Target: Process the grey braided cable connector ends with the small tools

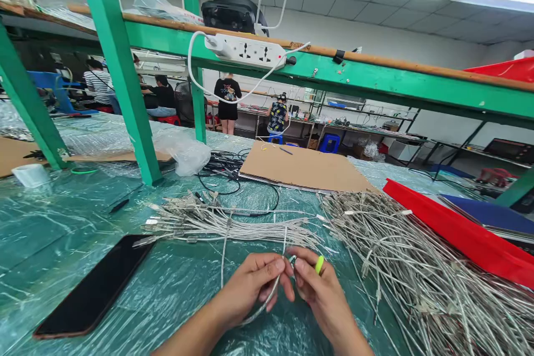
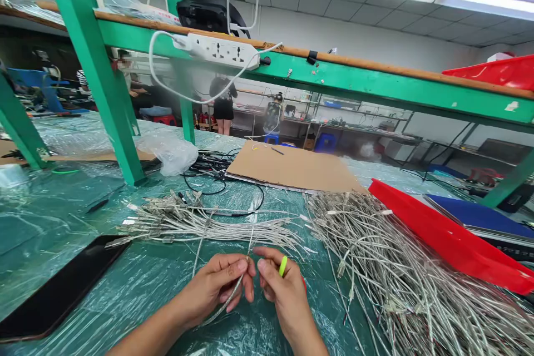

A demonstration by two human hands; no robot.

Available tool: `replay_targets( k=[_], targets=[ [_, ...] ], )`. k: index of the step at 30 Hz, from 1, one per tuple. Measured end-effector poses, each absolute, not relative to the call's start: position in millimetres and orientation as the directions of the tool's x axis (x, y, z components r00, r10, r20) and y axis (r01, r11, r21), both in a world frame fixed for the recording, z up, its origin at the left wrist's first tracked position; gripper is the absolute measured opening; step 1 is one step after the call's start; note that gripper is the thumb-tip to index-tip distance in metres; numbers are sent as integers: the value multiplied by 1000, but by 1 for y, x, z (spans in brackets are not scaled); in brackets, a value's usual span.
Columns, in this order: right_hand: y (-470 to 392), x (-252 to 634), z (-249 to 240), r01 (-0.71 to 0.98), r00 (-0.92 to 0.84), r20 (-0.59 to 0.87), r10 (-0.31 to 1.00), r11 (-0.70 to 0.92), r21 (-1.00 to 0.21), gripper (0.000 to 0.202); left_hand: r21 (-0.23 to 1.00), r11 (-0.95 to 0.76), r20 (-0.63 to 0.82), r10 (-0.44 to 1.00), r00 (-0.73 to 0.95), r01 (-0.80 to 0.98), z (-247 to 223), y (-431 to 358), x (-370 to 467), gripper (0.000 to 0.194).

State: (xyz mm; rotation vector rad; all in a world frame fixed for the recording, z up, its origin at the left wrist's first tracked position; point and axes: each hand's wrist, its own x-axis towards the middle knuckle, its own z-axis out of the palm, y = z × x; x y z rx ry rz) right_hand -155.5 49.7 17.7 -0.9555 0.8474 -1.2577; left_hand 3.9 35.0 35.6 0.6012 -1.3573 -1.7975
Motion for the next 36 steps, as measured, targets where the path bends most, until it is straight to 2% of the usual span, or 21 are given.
replay_targets(
  k=[5, 11, 15, 20, 24, 27, 31, 36],
  targets=[
    [50, -154, 17, 326, 95, 50, -994, -17, -945, 43, 904, -213, 63, -791, -609, 370, 31, 35, 4, 32],
    [47, -151, 13, 248, 66, 111, -992, -92, -964, 33, 943, -189, 22, -788, -616, 275, 27, 36, 3, 34],
    [45, -151, 12, 248, 30, 99, -995, -88, -965, 38, 979, -98, 23, -814, -581, 176, 26, 33, 1, 39],
    [45, -154, 15, 340, -1, 47, -999, -44, -939, 39, 998, 57, 35, -866, -498, -28, 24, 31, 2, 46],
    [48, -159, 21, 417, 18, 56, -998, -44, -908, 36, 950, 225, 112, -894, -434, -218, 25, 33, 3, 42],
    [48, -168, 27, 516, -1, 82, -997, -71, -854, 32, 907, 271, 130, -908, -397, -323, 25, 35, 3, 37],
    [45, -180, 31, 555, -37, 81, -996, -88, -827, 30, 897, 286, 165, -924, -345, -337, 24, 35, 4, 35],
    [43, -170, 23, 385, -57, -28, -998, 4, -923, 37, 897, 325, 243, -929, -280, -299, 26, 37, 4, 33]
  ],
)
